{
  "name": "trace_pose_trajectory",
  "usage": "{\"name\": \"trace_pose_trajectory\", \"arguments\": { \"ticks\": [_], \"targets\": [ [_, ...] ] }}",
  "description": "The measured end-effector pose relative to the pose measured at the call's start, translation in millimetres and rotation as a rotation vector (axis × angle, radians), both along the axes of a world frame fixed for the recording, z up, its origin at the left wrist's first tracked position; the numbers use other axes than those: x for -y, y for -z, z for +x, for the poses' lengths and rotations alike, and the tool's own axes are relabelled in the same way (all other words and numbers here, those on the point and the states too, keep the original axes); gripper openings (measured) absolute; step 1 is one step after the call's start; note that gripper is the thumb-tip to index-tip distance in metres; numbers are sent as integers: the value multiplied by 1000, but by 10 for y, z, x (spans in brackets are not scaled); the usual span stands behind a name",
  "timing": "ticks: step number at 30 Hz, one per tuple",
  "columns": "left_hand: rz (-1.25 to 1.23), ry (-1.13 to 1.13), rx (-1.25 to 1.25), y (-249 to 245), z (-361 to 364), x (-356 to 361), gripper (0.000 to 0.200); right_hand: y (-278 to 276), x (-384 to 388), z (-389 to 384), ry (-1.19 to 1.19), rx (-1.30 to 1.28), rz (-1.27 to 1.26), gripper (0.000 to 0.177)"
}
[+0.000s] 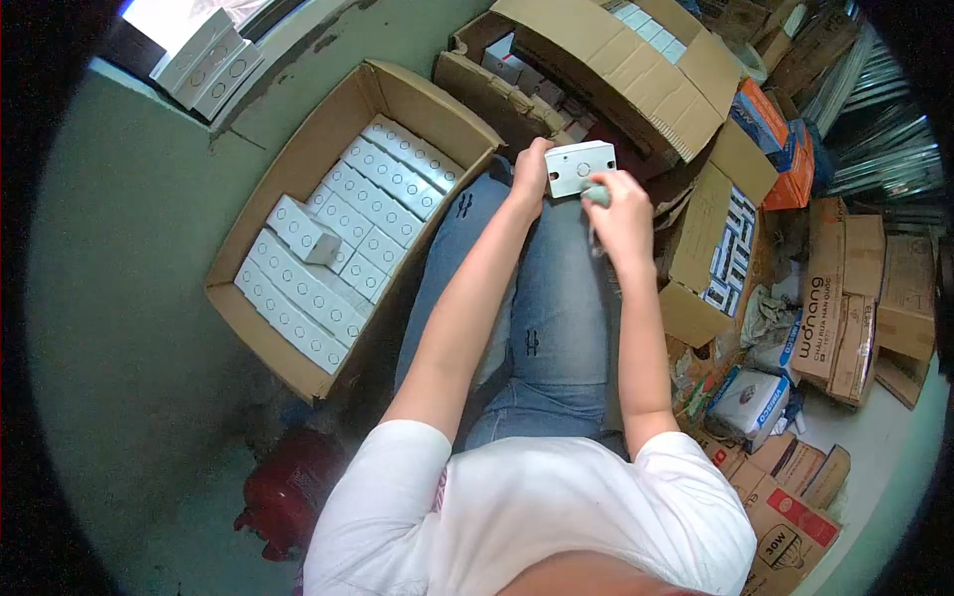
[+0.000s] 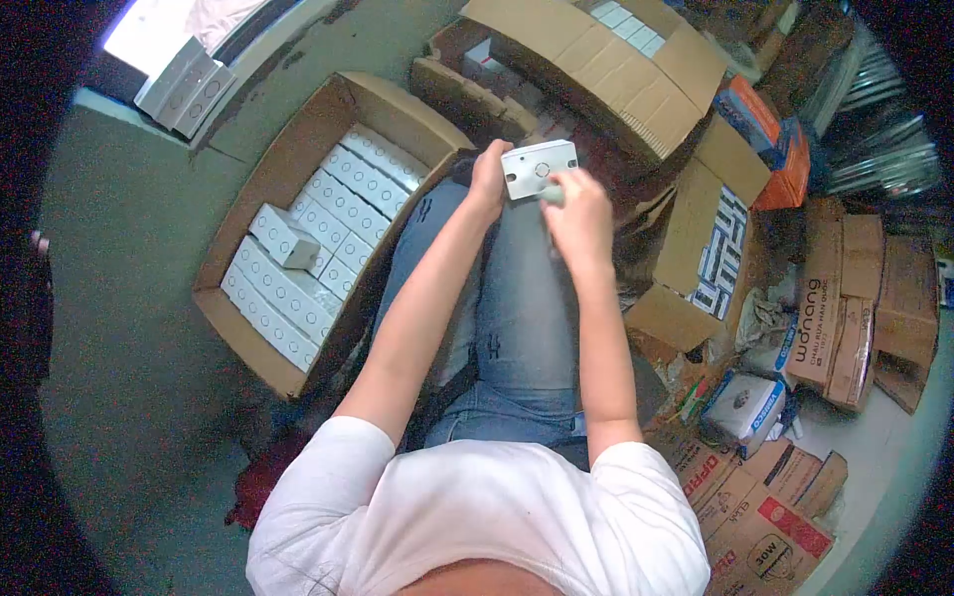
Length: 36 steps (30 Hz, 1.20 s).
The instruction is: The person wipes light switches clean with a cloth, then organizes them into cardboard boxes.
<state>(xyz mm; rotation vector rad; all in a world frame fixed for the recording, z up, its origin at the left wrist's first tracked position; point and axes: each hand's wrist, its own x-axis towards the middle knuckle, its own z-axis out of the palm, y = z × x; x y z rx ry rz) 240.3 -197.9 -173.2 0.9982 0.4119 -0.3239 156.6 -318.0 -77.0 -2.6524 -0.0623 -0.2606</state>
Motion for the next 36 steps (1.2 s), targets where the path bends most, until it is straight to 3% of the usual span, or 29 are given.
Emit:
{"name": "trace_pose_trajectory", "arguments": {
  "ticks": [4, 8, 14, 19, 22, 24, 27, 30, 34, 36],
  "targets": [
    [3, 16, -15, 13, -3, 13, 33, 51, 105, 142, 180, 148, -10, 28],
    [-6, 19, -19, 34, 17, 12, 33, 46, -5, 32, -67, 44, 110, 31],
    [46, -5, 43, 44, 6, 38, 40, 2, 203, 197, 264, 27, 125, 25],
    [31, -17, 38, -43, -23, 31, 40, 65, 71, 152, 61, 164, 122, 28],
    [128, -42, 139, -114, -92, 45, 39, 54, 180, 182, 116, 149, 116, 27],
    [106, -61, 143, -45, -98, 76, 51, -5, 177, 227, 226, 132, 212, 24],
    [24, -103, 175, -58, -132, 62, 73, 23, -3, 227, 172, 317, 181, 20],
    [-99, -97, 309, 3, -64, -22, 69, 52, -241, 101, 4, 290, 197, 22],
    [72, -184, 315, -201, -98, -72, 77, -41, -315, 33, -82, 361, 268, 26],
    [187, -191, 346, -243, -124, -67, 78, -72, -319, 63, 34, 402, 332, 32]
  ]
}}
